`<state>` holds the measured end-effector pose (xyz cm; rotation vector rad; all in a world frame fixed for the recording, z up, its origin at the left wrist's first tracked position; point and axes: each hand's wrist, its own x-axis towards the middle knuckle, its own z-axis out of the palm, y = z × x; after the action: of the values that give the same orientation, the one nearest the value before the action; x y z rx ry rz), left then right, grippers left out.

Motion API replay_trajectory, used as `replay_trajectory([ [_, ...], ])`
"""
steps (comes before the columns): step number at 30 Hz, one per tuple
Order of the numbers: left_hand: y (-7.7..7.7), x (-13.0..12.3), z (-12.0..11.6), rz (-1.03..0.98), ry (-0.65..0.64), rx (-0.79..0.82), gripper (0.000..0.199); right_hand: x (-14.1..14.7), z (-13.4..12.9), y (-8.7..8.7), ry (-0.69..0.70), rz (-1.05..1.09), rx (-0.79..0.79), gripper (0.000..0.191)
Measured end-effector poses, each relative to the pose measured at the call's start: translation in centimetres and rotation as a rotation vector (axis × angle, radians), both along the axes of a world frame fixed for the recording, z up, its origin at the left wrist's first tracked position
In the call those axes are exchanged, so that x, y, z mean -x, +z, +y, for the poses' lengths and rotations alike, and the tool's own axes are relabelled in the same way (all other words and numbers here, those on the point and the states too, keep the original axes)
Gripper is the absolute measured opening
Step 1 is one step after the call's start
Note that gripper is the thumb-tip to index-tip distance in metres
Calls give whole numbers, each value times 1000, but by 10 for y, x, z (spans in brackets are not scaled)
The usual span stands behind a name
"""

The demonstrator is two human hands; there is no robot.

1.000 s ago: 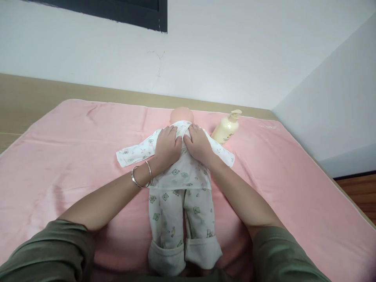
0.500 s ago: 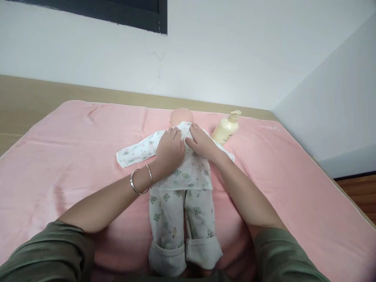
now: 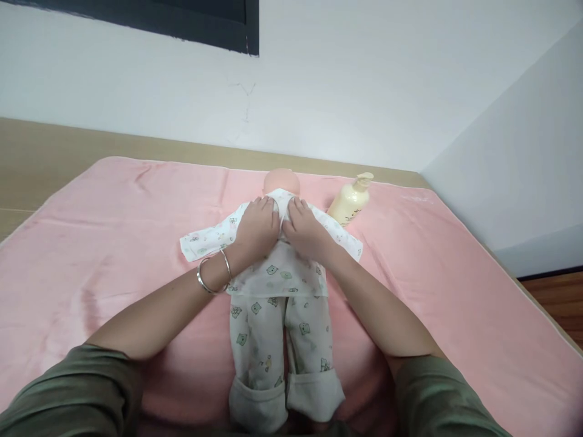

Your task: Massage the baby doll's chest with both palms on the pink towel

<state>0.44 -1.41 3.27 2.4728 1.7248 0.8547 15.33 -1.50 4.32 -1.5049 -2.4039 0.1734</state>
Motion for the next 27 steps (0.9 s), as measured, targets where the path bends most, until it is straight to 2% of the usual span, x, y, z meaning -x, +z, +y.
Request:
replay_trajectory([
  [3, -9, -11, -21, 47, -21, -96, 45, -6, 19, 4, -96, 44, 31, 56],
  [6, -13, -14, -27, 49, -30, -118, 48, -5, 20, 5, -127, 53, -1, 57],
  [9, -8, -6, -11, 17, -28, -64, 41, 3, 2, 0, -130, 25, -53, 59],
  [14, 3, 8, 13, -45, 54, 104, 26, 17, -27, -9, -118, 22, -160, 58],
  [16, 3, 7, 9, -1, 18, 58, 28, 16, -24, -8, -98, 31, -158, 57],
  [19, -1, -2, -11, 70, -14, -34, 33, 7, -3, -3, -84, 48, -79, 52],
  [23, -6, -13, -32, 29, -1, -87, 44, -3, 19, 1, -163, 77, -15, 49],
  [27, -4, -4, -16, 43, -67, -55, 33, 4, 3, -2, -145, 38, -69, 56],
])
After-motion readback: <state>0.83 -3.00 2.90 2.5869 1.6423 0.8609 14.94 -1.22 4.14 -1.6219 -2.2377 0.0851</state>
